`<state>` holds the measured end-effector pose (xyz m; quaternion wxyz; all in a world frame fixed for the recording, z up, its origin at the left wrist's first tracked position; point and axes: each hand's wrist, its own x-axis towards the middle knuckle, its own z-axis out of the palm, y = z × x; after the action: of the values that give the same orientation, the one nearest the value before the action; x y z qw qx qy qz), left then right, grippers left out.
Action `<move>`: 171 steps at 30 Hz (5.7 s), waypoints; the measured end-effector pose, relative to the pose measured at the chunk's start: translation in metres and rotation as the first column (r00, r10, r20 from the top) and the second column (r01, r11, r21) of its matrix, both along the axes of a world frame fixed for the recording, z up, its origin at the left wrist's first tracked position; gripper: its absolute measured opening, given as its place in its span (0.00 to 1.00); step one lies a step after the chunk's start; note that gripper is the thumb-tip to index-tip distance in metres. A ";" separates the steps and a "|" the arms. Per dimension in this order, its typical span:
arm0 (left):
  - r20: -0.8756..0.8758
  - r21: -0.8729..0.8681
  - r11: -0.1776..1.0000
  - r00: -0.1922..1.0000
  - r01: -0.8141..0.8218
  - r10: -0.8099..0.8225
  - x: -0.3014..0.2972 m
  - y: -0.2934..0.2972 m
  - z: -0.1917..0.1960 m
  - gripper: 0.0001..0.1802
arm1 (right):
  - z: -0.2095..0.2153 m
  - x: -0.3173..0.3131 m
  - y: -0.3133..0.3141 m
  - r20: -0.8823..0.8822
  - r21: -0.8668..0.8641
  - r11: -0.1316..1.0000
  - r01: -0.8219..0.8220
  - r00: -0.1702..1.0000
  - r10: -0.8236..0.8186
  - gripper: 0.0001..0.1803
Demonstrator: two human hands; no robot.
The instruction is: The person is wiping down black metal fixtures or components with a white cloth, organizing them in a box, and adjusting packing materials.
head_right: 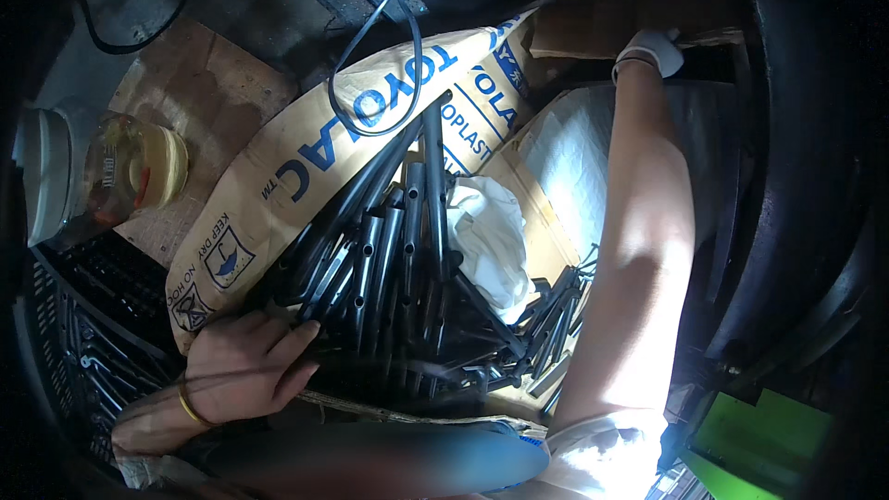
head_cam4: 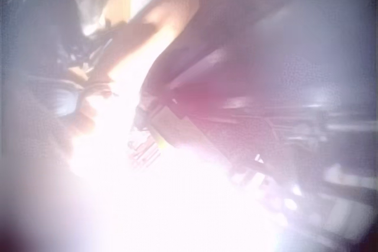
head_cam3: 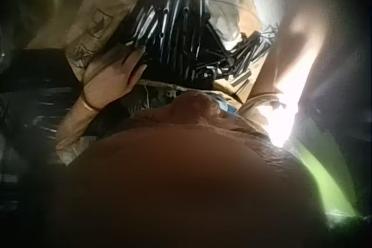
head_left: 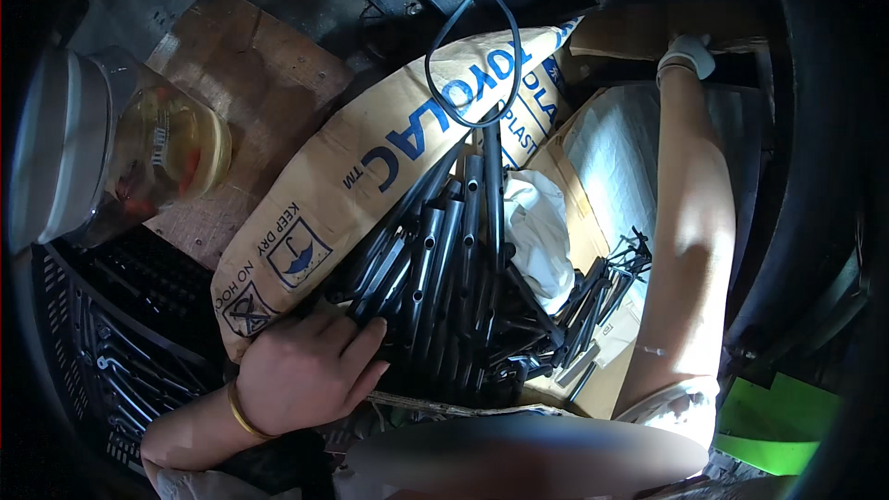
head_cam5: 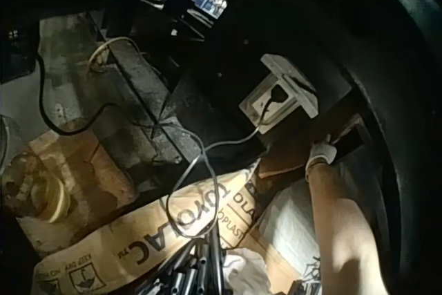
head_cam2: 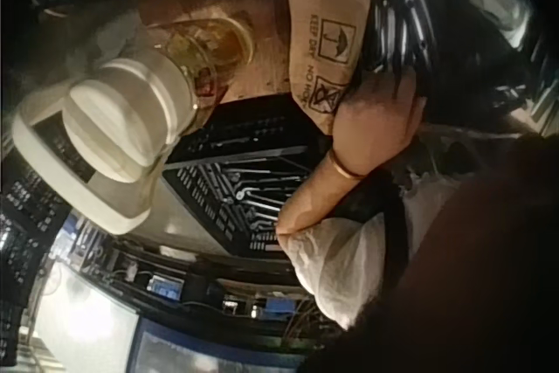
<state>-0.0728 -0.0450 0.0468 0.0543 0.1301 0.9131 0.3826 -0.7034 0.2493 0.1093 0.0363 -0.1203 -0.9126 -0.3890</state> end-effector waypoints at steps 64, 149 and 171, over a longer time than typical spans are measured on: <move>0.009 -0.007 1.000 1.000 0.020 -0.020 -0.020 -0.001 -0.009 0.21 | -0.062 0.049 -0.044 -0.205 -0.867 -0.413 -0.279 0.955 -0.217 0.25; 0.022 -0.093 0.993 0.997 0.072 -0.070 -0.030 0.003 -0.011 0.27 | -0.041 0.016 -0.023 -0.521 -0.830 0.262 -0.493 0.852 -0.049 0.22; 0.130 -0.064 0.996 0.990 0.064 -0.055 -0.030 0.004 -0.008 0.27 | -0.113 -0.154 0.073 -0.083 -0.352 0.869 -0.349 0.936 0.342 0.35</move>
<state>-0.1027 -0.0409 0.0391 0.1285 0.1306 0.9160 0.3568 -0.8577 0.3219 -0.0034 0.0906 0.0366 -0.9747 -0.2010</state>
